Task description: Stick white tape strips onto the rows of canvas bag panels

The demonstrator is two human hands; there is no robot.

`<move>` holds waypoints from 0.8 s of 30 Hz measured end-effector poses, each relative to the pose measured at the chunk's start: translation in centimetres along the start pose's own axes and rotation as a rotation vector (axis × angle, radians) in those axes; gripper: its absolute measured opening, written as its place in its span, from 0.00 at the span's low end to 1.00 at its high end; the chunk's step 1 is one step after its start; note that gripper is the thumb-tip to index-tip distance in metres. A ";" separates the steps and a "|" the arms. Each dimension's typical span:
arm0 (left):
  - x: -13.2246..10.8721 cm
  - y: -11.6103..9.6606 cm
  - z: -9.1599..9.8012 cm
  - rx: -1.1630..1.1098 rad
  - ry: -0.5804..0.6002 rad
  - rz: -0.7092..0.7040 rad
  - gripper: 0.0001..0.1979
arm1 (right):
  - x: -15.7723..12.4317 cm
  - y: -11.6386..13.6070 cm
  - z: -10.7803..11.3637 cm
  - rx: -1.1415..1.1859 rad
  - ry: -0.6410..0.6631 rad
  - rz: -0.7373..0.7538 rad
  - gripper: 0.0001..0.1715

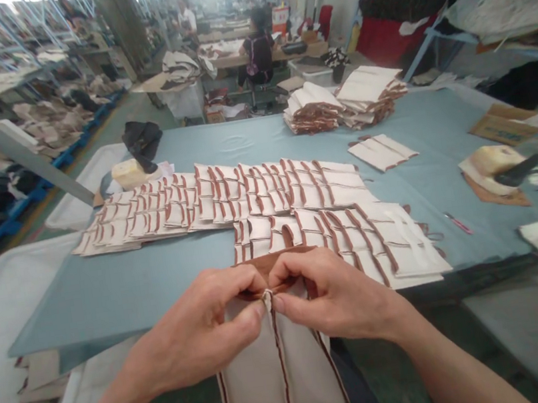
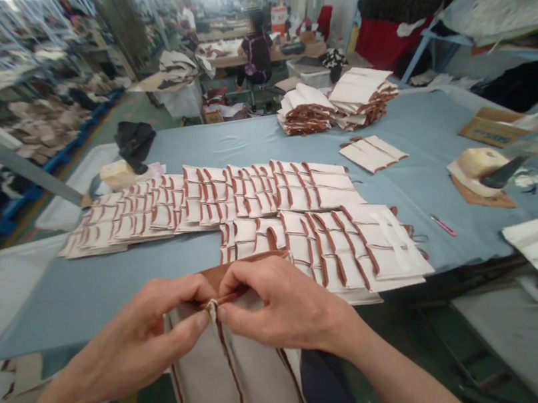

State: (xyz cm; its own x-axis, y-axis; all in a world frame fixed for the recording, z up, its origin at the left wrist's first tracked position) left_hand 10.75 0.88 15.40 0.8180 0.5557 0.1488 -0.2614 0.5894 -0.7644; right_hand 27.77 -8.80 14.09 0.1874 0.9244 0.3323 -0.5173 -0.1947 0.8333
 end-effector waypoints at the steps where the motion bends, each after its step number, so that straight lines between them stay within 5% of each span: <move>1: 0.0 -0.1 -0.1 -0.001 -0.001 0.002 0.07 | -0.2 0.1 0.1 -0.051 -0.019 0.036 0.03; 6: 0.0 -0.9 -0.4 -0.007 -0.012 -0.001 0.08 | -1.0 0.8 0.4 -0.211 -0.080 0.173 0.02; 14: 0.0 -1.8 0.4 -0.002 0.034 -0.079 0.03 | -1.4 1.2 0.3 -0.153 -0.154 0.107 0.05; 18: 0.7 -0.8 0.5 -0.108 0.143 -0.047 0.14 | -1.6 1.0 0.3 -0.216 -0.121 0.148 0.06; 24: 1.1 -0.6 0.6 -0.035 0.206 -0.080 0.15 | -1.8 0.9 0.7 -0.208 -0.073 0.098 0.05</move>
State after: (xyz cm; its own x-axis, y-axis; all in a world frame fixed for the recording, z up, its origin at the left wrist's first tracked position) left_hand 11.51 1.48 16.37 0.9238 0.3742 0.0815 -0.1762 0.6042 -0.7771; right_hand 27.60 -10.91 14.54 0.1841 0.8766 0.4447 -0.6952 -0.2037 0.6894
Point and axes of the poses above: each hand's wrist, its own x-axis towards the middle knuckle, its own z-axis out of the back of the hand, y = z × x, the point moved 2 cm from there along x, towards the middle knuckle, and after that the axes turned 15 degrees about -y, right-handed, at the moved point
